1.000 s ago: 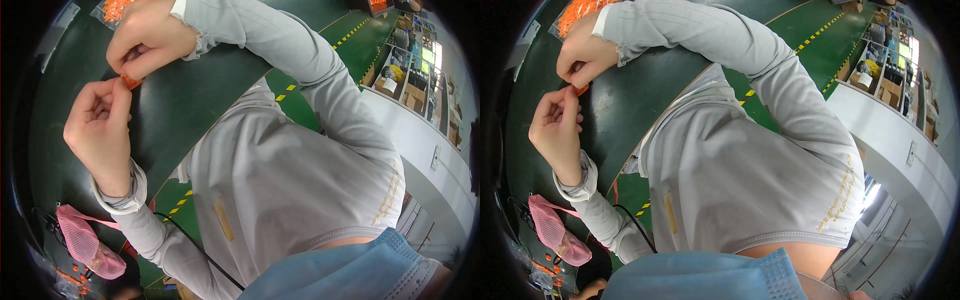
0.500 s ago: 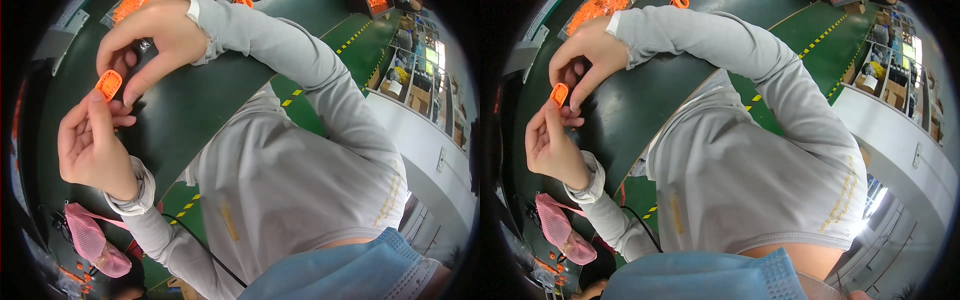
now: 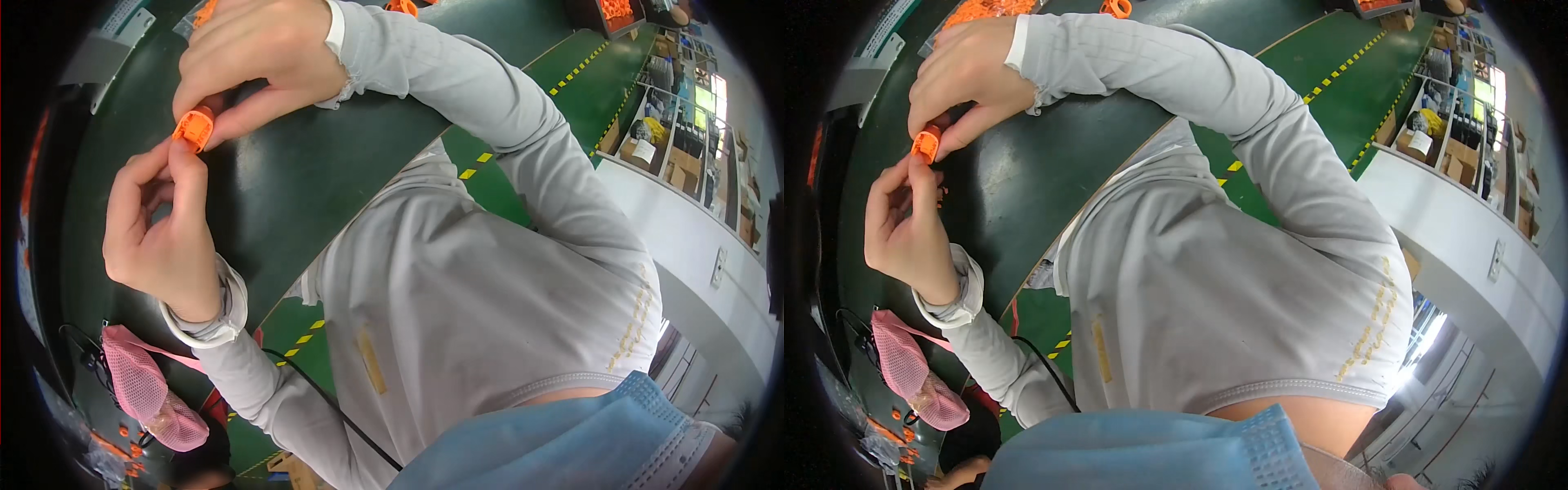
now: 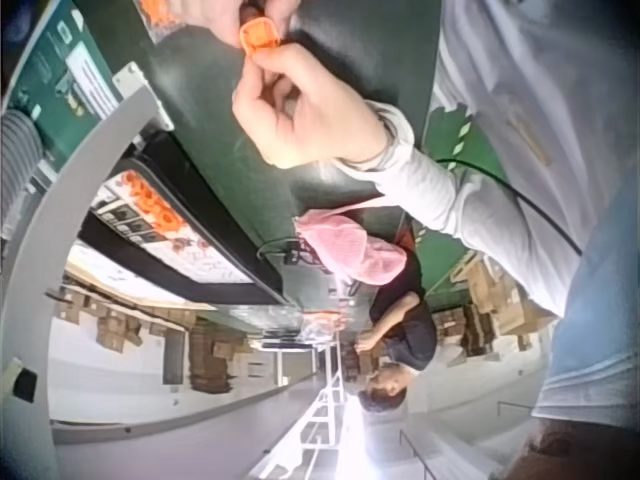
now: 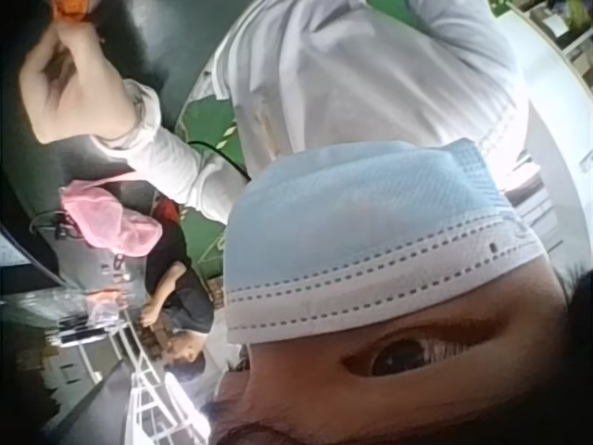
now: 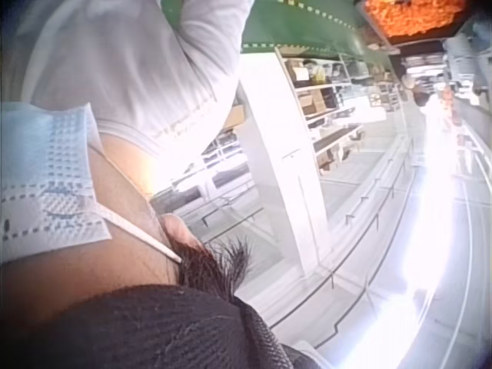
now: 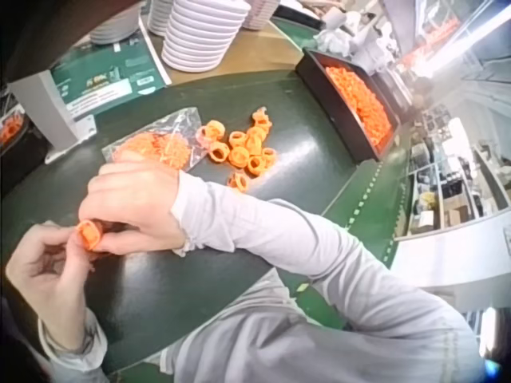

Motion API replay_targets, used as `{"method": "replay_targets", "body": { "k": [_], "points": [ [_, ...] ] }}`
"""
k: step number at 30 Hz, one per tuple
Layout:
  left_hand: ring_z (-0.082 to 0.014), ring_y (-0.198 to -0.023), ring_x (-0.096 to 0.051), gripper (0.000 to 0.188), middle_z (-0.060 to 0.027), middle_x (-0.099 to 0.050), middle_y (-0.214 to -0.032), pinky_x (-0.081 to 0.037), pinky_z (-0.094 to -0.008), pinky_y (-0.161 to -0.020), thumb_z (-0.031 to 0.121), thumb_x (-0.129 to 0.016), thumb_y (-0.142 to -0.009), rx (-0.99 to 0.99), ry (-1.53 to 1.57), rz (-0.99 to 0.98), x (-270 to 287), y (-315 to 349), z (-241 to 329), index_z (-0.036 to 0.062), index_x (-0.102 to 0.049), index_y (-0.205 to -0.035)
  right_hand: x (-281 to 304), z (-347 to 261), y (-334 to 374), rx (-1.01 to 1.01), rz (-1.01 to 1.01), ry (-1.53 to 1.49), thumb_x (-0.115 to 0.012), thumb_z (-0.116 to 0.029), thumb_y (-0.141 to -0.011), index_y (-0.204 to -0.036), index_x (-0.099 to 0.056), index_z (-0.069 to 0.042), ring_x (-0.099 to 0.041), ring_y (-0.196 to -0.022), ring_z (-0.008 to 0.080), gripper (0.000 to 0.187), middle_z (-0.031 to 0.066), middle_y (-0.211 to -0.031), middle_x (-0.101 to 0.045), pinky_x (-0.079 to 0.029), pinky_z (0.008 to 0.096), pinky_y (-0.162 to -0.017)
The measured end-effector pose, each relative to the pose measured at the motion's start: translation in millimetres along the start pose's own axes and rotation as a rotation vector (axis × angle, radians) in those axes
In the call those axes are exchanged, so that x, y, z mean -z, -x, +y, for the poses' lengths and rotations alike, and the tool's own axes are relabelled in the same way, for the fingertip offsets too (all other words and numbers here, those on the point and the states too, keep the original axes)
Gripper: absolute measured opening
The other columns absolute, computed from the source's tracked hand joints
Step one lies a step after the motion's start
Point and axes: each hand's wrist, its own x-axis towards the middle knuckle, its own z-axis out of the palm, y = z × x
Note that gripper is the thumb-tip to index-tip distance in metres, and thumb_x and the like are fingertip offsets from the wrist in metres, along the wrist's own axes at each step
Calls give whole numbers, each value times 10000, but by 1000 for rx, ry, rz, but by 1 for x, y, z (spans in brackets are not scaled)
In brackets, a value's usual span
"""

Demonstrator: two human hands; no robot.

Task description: Assembling small orange plastic components at a workbench.

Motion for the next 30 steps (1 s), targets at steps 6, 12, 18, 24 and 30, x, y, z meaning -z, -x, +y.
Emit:
{"method": "replay_targets", "body": {
  "k": [6, 12, 18, 24, 30],
  "points": [
    [-89, -627, -616, 24, -63, -654, -743, -499, -186, -602, -43, -675, -841, 63, 29, -25, 0, 3, -1, -60, -666, -855, -4, 2, 2, -3, 5, -46, -701, -269, -851, -1008, -668, -145, -610, -787, 148, 203, -53, -821, -635, -448, 321, -703],
    [-90, -629, -618, 21, -63, -652, -772, -495, -181, -577, -41, -656, -858, 96, 117, -70, 4, 1, 0, -62, -654, -860, -1, -4, 0, -93, -55, -142, -708, -280, -844, -973, -674, -132, -583, -691, 139, 199, -45, -775, -620, -445, 305, -631],
    [-83, -612, -606, 27, -58, -649, -773, -483, -177, -553, -33, -649, -866, 142, 151, -168, 8, -2, -4, -57, -657, -875, -2, -2, 2, -122, -110, -173, -709, -296, -842, -936, -675, -120, -573, -644, 141, 202, -42, -728, -607, -438, 303, -595],
    [-47, -547, -557, 35, -31, -627, -700, -416, -160, -491, -20, -638, -876, 296, 190, -256, 13, -6, -2, -48, -654, -863, -8, 0, 3, -132, -140, -177, -711, -311, -839, -898, -677, -109, -564, -597, 143, 214, -38, -681, -593, -431, 300, -560],
    [-46, -514, -526, 59, -30, -610, -672, -381, -166, -452, 6, -631, -886, 372, 275, -213, 8, -4, -5, -52, -646, -890, -9, 2, 3, -118, -89, -183, -712, -327, -837, -861, -678, -98, -555, -550, 144, 233, -35, -634, -580, -424, 298, -524]
  ]
}}
